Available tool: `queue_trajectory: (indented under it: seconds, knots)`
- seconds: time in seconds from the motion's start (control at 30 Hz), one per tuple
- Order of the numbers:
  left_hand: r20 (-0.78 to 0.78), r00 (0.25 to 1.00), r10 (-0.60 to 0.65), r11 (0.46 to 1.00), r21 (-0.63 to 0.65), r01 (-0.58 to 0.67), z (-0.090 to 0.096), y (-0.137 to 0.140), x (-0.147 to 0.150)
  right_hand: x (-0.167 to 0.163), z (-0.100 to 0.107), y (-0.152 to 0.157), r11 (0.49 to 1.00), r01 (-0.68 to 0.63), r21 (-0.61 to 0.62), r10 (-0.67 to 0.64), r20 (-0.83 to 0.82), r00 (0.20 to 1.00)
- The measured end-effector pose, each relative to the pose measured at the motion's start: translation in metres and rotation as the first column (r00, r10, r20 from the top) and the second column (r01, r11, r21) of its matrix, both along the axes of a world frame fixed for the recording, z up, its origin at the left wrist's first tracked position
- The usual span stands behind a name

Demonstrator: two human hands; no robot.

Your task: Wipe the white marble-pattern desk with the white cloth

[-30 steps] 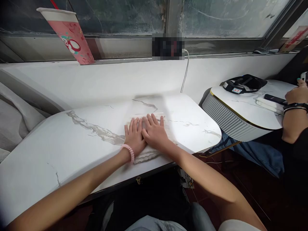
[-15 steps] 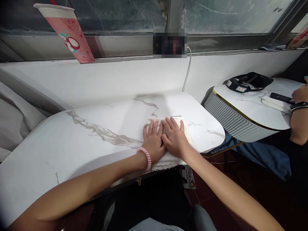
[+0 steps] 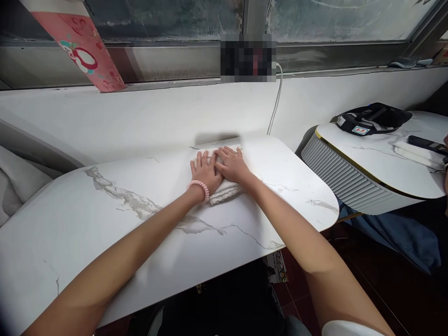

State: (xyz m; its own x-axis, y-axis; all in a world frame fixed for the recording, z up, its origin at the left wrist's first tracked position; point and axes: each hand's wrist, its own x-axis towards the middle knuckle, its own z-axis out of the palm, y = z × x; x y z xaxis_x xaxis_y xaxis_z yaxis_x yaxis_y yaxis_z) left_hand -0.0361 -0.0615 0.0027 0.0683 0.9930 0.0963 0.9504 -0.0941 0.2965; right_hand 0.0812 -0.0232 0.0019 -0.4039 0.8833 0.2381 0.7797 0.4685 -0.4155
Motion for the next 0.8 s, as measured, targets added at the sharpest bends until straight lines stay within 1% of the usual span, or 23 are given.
queue_trajectory:
  seconds: [0.1,0.23,0.37,0.43,0.6,0.7,0.8]
  knots:
    - [0.002,1.000,0.016,1.000,0.006,-0.016,-0.002,0.023,-0.001,-0.002,-0.003,0.024,1.000,0.005,0.019,-0.005,-0.033,0.999]
    - [-0.006,1.000,0.004,1.000,0.005,-0.004,-0.003,0.052,0.000,-0.002,-0.006,0.051,0.999,0.035,0.030,-0.032,-0.075,0.997]
    - [-0.012,1.000,0.004,1.000,0.026,-0.004,-0.003,0.074,0.004,0.002,-0.007,0.073,0.998,0.049,0.030,-0.047,-0.085,0.995]
    - [-0.015,1.000,0.001,1.000,0.026,-0.001,-0.002,0.083,0.007,0.004,-0.007,0.081,0.995,0.083,0.048,-0.079,-0.078,0.994]
    - [-0.024,1.000,-0.014,1.000,0.016,0.014,-0.003,0.100,0.018,0.014,-0.009,0.095,0.967,0.221,0.124,-0.211,-0.094,0.973]
    - [-0.032,0.999,0.006,1.000,0.026,-0.006,-0.004,0.103,0.023,0.018,-0.010,0.099,0.965,0.234,0.119,-0.225,-0.089,0.970]
    - [-0.046,0.999,0.008,1.000,0.023,-0.007,-0.005,0.100,0.026,0.020,-0.010,0.097,0.970,0.223,0.095,-0.216,-0.079,0.973]
